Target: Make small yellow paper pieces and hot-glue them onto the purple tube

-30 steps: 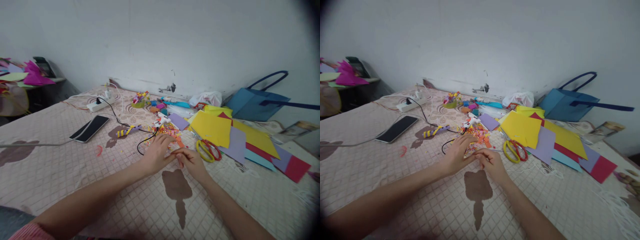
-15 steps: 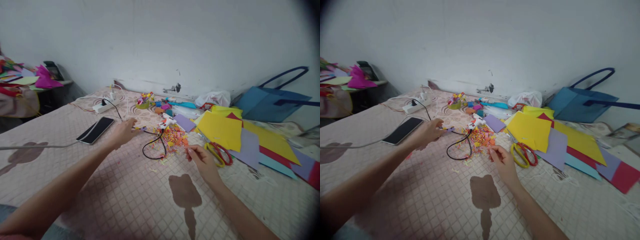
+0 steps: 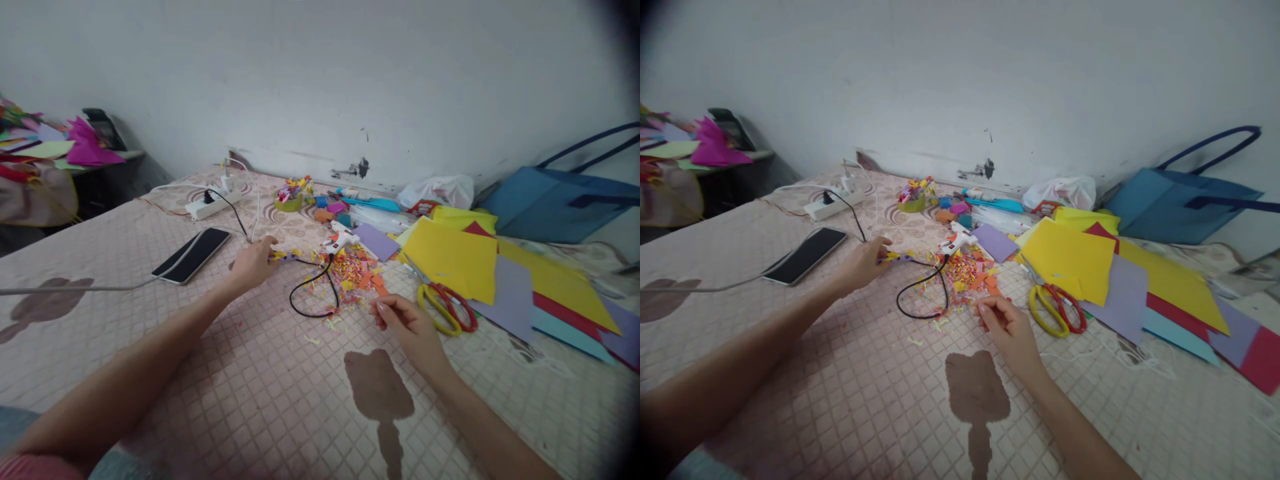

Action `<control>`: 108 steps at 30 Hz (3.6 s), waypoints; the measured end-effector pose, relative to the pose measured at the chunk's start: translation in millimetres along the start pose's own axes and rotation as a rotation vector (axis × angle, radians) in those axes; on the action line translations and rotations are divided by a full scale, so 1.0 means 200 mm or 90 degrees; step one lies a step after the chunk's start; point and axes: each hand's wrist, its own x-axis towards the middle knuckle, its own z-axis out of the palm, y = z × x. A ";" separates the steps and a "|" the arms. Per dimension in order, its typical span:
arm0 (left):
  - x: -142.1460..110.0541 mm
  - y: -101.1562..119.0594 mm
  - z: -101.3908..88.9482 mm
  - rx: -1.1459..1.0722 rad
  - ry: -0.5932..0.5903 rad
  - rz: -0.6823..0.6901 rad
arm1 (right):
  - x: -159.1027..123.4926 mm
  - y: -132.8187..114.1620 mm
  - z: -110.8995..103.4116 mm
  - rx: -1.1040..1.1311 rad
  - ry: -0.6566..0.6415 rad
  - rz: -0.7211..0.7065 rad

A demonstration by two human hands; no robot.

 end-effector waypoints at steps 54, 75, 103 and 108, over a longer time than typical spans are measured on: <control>-0.38 0.39 -0.05 -0.452 -0.131 0.162 | -0.04 -0.14 0.14 0.458 -0.097 0.260; -0.40 0.43 0.02 -0.577 -0.277 0.063 | -0.07 -0.09 0.16 0.312 -0.190 0.122; -0.39 0.40 0.01 -0.748 -0.451 -0.024 | -0.08 -0.13 0.15 0.242 -0.192 0.089; -0.38 0.41 -0.01 -0.766 -0.378 -0.055 | -0.08 -0.11 0.16 0.309 -0.182 0.133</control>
